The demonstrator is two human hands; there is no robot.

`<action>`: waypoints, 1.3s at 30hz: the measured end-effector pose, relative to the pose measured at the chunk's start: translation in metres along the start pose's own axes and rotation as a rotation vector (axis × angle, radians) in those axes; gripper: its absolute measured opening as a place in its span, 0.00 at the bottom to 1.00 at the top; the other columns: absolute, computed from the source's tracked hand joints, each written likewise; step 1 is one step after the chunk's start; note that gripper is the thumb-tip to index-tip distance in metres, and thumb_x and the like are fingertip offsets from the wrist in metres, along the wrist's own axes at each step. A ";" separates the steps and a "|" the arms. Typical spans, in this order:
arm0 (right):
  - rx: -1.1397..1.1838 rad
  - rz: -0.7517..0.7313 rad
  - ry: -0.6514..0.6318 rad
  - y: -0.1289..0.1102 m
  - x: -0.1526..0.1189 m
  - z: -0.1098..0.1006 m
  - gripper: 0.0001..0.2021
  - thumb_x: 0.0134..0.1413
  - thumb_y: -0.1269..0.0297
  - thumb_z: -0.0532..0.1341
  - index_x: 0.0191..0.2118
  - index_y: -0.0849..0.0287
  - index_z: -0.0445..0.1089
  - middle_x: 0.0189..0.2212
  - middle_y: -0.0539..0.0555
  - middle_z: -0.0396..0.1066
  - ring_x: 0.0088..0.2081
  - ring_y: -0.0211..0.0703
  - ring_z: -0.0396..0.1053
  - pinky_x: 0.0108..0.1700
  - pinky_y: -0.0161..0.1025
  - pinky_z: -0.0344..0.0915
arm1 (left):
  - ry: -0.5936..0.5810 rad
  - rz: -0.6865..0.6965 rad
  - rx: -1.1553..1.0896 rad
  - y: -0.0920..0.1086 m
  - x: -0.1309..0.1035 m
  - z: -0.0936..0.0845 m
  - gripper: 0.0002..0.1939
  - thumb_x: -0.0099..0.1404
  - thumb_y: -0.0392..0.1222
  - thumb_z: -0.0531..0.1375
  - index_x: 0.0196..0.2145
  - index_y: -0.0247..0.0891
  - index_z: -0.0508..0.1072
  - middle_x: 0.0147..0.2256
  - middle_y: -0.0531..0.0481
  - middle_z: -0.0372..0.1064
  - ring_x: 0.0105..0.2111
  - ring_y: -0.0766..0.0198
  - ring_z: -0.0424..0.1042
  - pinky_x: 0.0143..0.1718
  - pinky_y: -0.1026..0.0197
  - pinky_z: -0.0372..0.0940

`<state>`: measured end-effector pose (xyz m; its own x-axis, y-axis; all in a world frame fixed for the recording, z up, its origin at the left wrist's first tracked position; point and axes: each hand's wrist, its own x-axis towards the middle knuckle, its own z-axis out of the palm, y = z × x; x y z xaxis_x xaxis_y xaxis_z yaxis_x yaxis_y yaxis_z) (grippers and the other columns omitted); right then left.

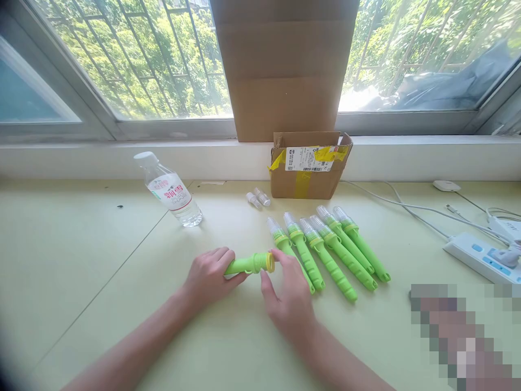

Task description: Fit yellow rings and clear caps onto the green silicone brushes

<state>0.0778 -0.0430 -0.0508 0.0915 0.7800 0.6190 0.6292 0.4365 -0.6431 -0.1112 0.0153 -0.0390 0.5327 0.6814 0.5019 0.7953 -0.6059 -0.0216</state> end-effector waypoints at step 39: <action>0.483 0.364 -0.024 0.000 -0.002 -0.001 0.10 0.54 0.64 0.64 0.40 0.54 0.64 0.44 0.56 0.73 0.50 0.51 0.70 0.51 0.52 0.67 | 0.035 0.118 0.178 0.010 -0.002 -0.004 0.17 0.64 0.51 0.54 0.25 0.36 0.66 0.21 0.50 0.63 0.20 0.63 0.62 0.21 0.61 0.47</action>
<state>0.0784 -0.0448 -0.0518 0.2145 0.9247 0.3145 0.1390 0.2898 -0.9469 -0.1054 0.0066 -0.0365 0.6174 0.5937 0.5161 0.7681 -0.5966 -0.2326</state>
